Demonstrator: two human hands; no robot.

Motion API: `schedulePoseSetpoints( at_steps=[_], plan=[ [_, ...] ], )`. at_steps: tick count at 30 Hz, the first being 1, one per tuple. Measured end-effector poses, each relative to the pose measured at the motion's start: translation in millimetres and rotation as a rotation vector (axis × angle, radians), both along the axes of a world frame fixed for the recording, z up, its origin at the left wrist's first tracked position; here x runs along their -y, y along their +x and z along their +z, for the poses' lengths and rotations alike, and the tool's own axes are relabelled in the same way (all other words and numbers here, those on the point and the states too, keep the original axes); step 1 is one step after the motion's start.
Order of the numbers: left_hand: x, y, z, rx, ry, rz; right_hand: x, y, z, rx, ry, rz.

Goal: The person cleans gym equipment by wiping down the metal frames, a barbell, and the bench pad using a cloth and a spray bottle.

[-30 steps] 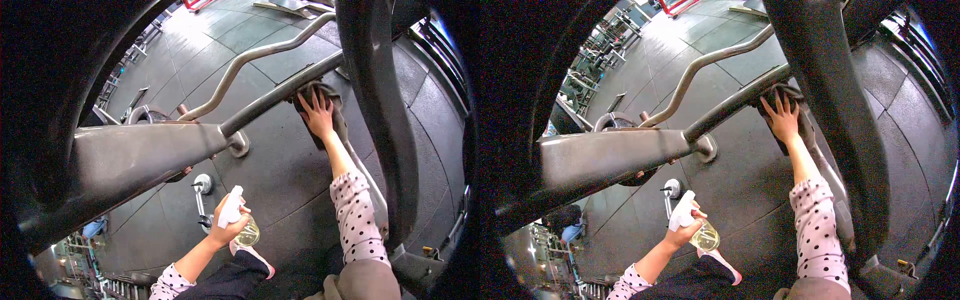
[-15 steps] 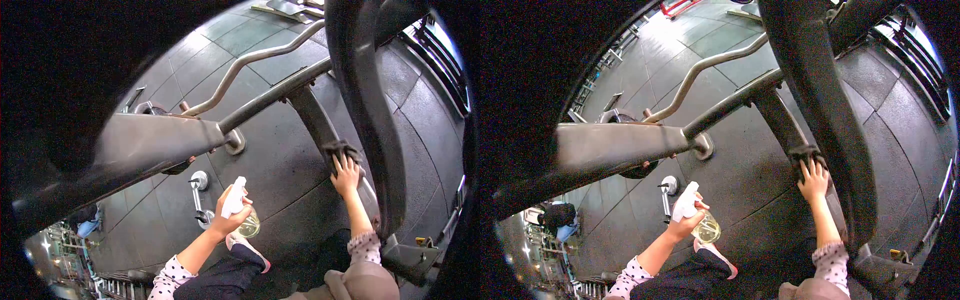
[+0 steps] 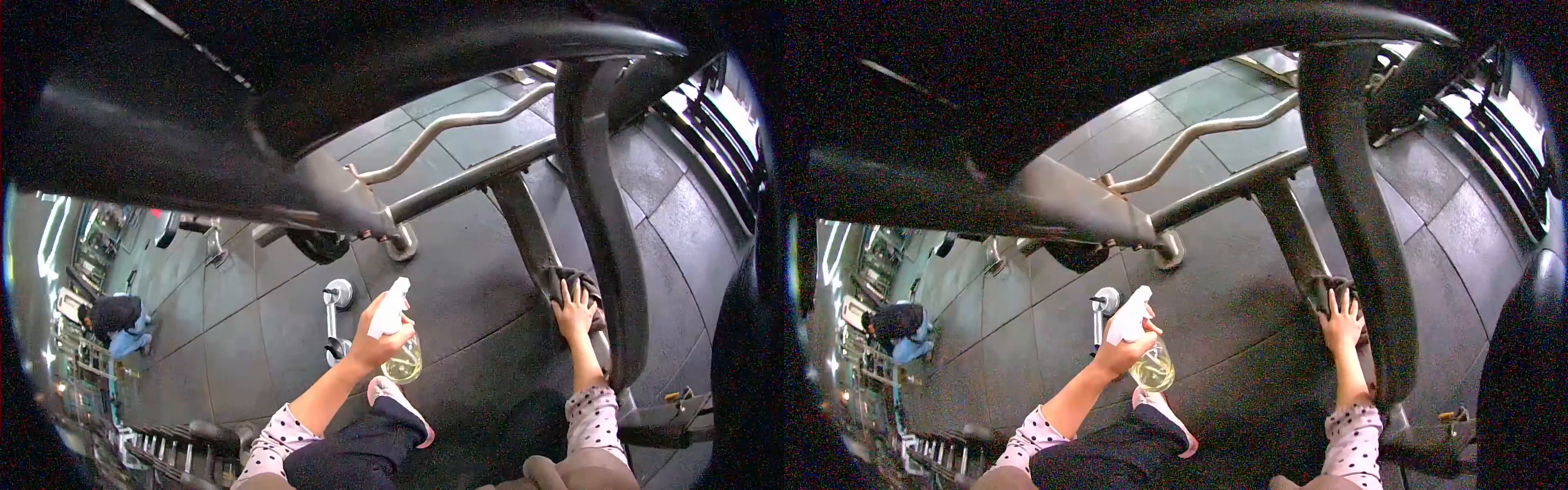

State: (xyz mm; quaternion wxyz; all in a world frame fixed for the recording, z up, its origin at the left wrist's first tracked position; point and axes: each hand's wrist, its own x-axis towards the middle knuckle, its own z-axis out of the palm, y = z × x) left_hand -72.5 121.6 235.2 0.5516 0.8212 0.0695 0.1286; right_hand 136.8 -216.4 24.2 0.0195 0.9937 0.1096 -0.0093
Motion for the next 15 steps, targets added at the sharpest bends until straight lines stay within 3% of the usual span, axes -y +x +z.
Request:
schedulePoseSetpoints(
  at_steps=[6, 12, 15],
  plan=[
    [-6, -11, 13, 0.049, 0.019, 0.102, -28, 31, -3, -0.054, 0.040, -0.110],
    [-9, -31, 29, 0.049, 0.180, 0.180, -26, 32, -8, 0.028, 0.040, -0.069],
    [-15, -44, 39, 0.075, 0.113, 0.214, -22, 26, -10, 0.068, 0.048, -0.043]
  ],
)
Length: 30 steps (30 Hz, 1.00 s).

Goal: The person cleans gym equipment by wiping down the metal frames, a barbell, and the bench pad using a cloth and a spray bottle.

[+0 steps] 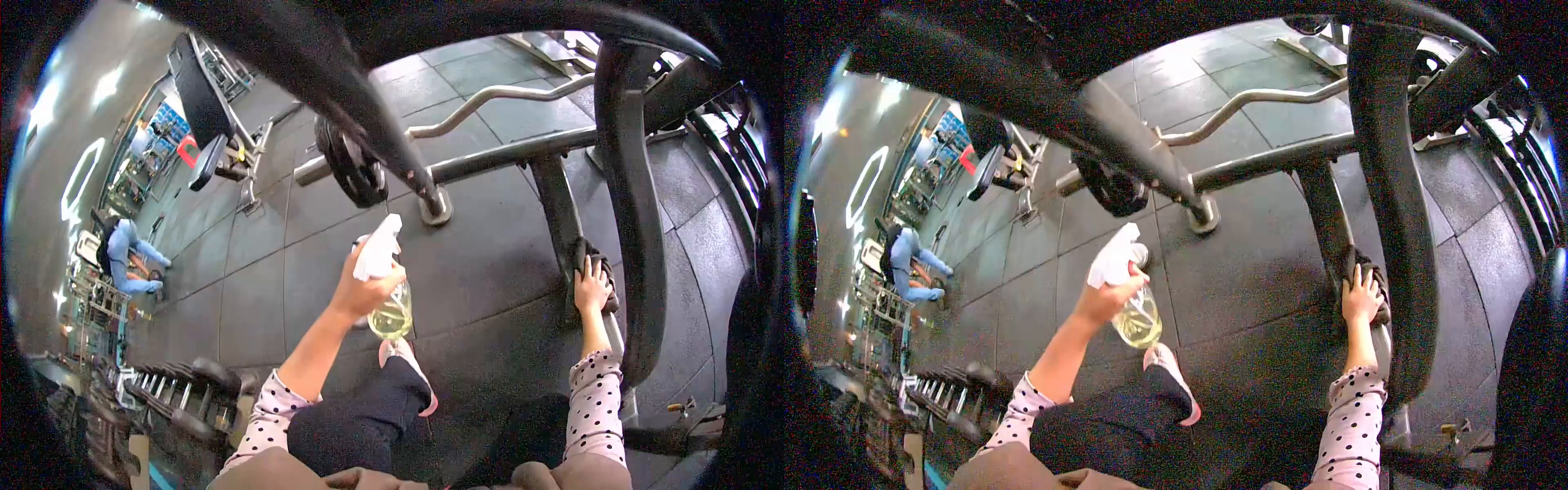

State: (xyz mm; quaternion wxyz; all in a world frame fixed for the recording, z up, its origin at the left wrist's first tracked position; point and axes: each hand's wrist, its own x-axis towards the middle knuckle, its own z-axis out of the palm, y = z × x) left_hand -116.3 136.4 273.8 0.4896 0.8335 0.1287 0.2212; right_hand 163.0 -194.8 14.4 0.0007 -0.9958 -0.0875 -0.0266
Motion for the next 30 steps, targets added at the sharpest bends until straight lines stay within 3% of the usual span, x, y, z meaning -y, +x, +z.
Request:
schedulePoseSetpoints(
  at_steps=[9, 10, 11, 20, 22, 26, 30],
  plan=[
    [-15, -61, 58, 0.016, 0.181, 0.125, 93, -112, 17, 0.044, -0.108, 0.112],
    [-11, -70, 62, 0.093, 0.098, 0.144, 97, -115, 11, 0.138, -0.183, 0.183],
    [-6, -81, 66, 0.168, 0.022, 0.164, 99, -112, 7, 0.062, -0.178, 0.163],
    [20, -169, 102, 0.222, 0.143, 0.350, 84, -102, 11, -0.098, -0.276, 0.108],
    [14, -180, 99, 0.201, 0.174, 0.346, 82, -99, 12, -0.106, -0.261, 0.091],
    [-18, -185, 69, 0.215, 0.005, 0.294, 83, -100, 12, -0.076, -0.325, 0.094],
    [-69, -193, 31, 0.188, 0.070, 0.245, 74, -104, 28, -0.065, -0.508, 0.099]
  ],
)
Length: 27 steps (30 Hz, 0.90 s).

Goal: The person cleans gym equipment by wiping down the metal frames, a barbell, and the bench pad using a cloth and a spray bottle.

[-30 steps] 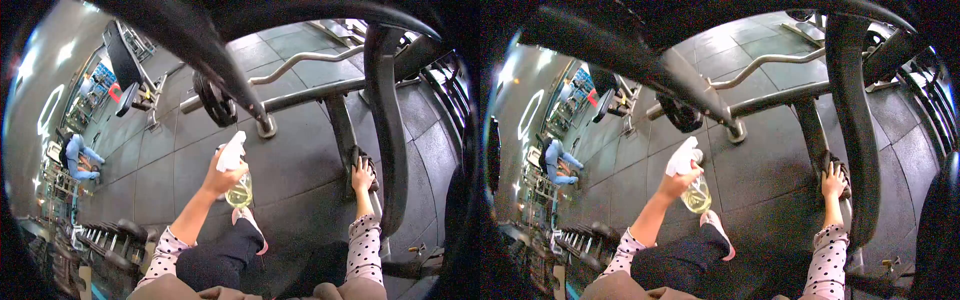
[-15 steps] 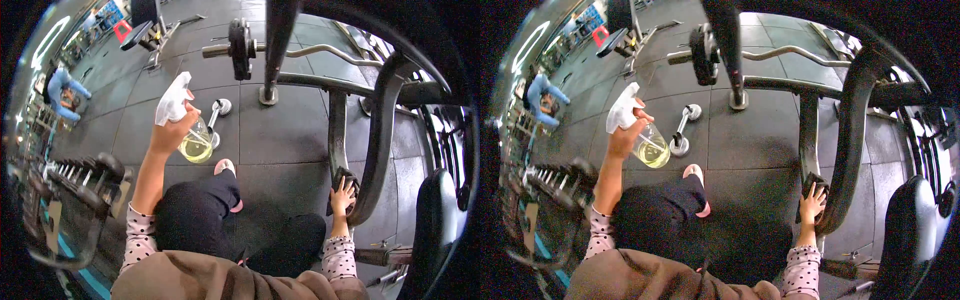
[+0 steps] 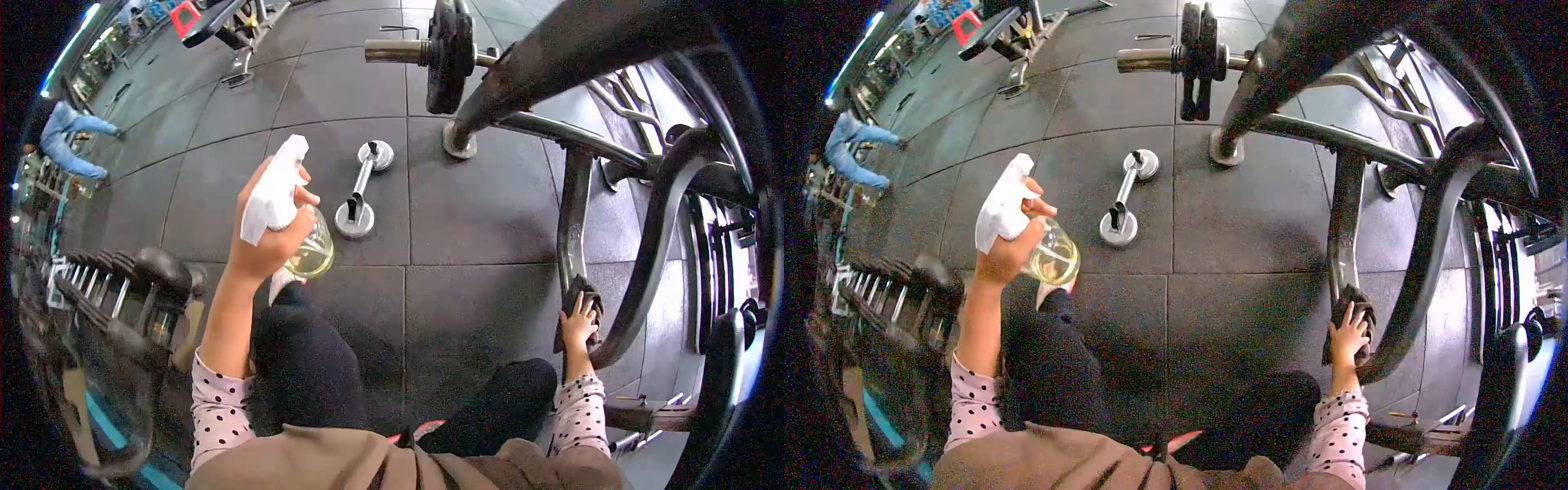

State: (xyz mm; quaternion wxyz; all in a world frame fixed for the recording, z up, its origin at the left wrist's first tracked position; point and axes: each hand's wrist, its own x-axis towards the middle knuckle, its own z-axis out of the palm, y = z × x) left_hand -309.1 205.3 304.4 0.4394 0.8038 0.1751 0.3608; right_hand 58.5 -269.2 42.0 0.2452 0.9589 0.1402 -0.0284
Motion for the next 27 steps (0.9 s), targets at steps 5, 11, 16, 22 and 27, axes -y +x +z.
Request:
schedulePoseSetpoints(
  at_steps=[5, 11, 16, 22, 27],
  plan=[
    [-67, -7, -39, 0.071, -0.160, 0.021, -8, 23, -15, -0.004, -0.127, -0.029],
    [-150, 29, -74, -0.127, -0.096, -0.069, -93, 14, 44, -0.479, -0.115, -0.207],
    [-205, 114, -95, -0.305, -0.014, -0.282, -212, -37, 89, -1.014, 0.282, -0.196],
    [-239, 207, -84, -0.348, -0.107, -0.436, -350, -49, 111, -0.725, 0.330, 0.050],
    [-240, 203, -131, -0.327, 0.000, -0.460, -422, -89, 67, -0.471, 0.507, 0.115]
  ],
)
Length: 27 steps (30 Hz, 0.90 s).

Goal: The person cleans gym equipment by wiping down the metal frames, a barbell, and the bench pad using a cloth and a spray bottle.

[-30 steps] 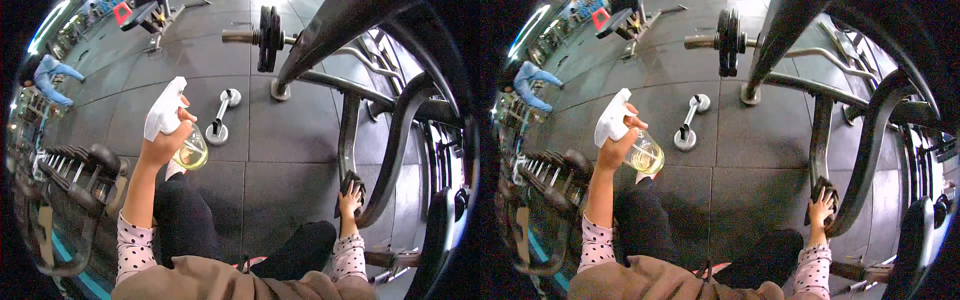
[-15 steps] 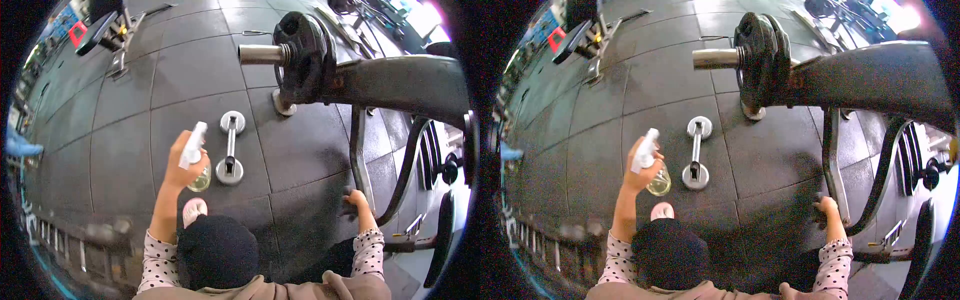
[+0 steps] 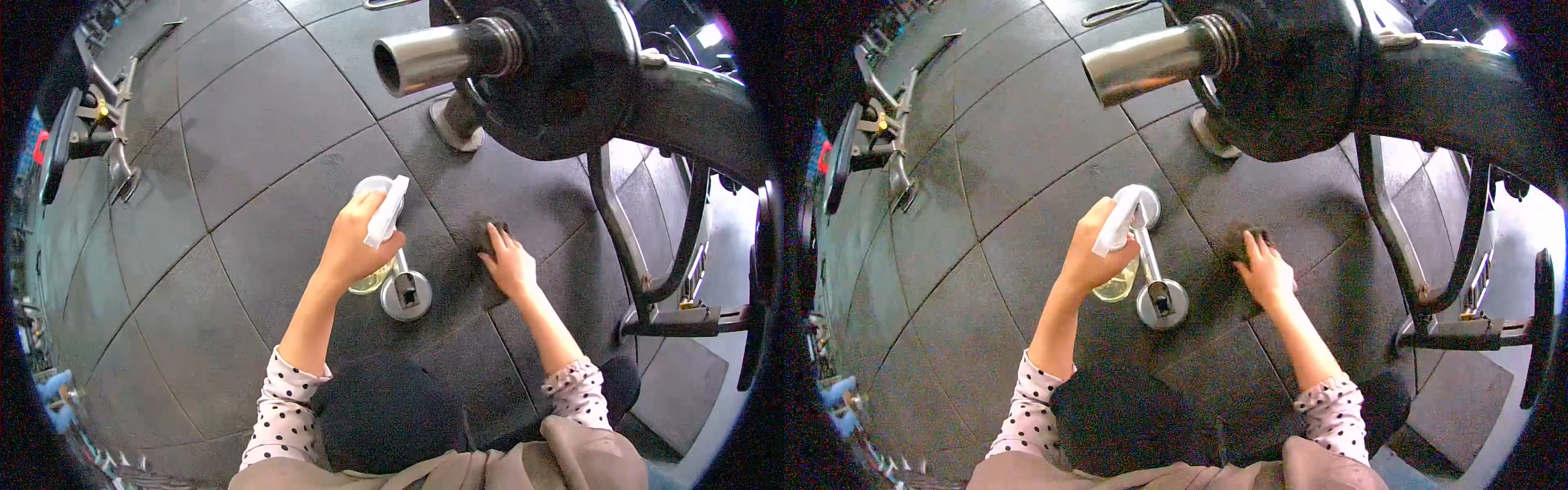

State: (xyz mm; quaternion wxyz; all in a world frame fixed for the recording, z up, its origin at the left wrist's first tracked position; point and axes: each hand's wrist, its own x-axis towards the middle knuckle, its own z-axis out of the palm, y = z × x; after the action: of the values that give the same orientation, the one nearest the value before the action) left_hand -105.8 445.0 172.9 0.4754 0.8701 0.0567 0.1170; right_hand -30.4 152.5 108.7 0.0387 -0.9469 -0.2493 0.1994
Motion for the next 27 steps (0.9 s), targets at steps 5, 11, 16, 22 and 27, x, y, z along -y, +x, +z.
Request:
schedulePoseSetpoints(
  at_steps=[5, 11, 16, 22, 27],
  plan=[
    [-9, 5, -14, -0.072, -0.065, -0.029, -48, -17, -48, 0.107, 0.041, 0.096],
    [-26, 23, -35, -0.125, 0.024, -0.098, -71, -37, -70, 0.029, -0.135, 0.006],
    [-37, 38, -55, -0.037, 0.061, -0.145, -69, -29, -74, -0.105, -0.270, 0.003],
    [-47, 48, -48, -0.052, 0.145, -0.255, -78, -25, -74, -0.241, -0.339, -0.042],
    [-43, 50, -46, 0.045, 0.118, -0.234, -77, -22, -70, -0.213, -0.360, -0.004]
  ],
)
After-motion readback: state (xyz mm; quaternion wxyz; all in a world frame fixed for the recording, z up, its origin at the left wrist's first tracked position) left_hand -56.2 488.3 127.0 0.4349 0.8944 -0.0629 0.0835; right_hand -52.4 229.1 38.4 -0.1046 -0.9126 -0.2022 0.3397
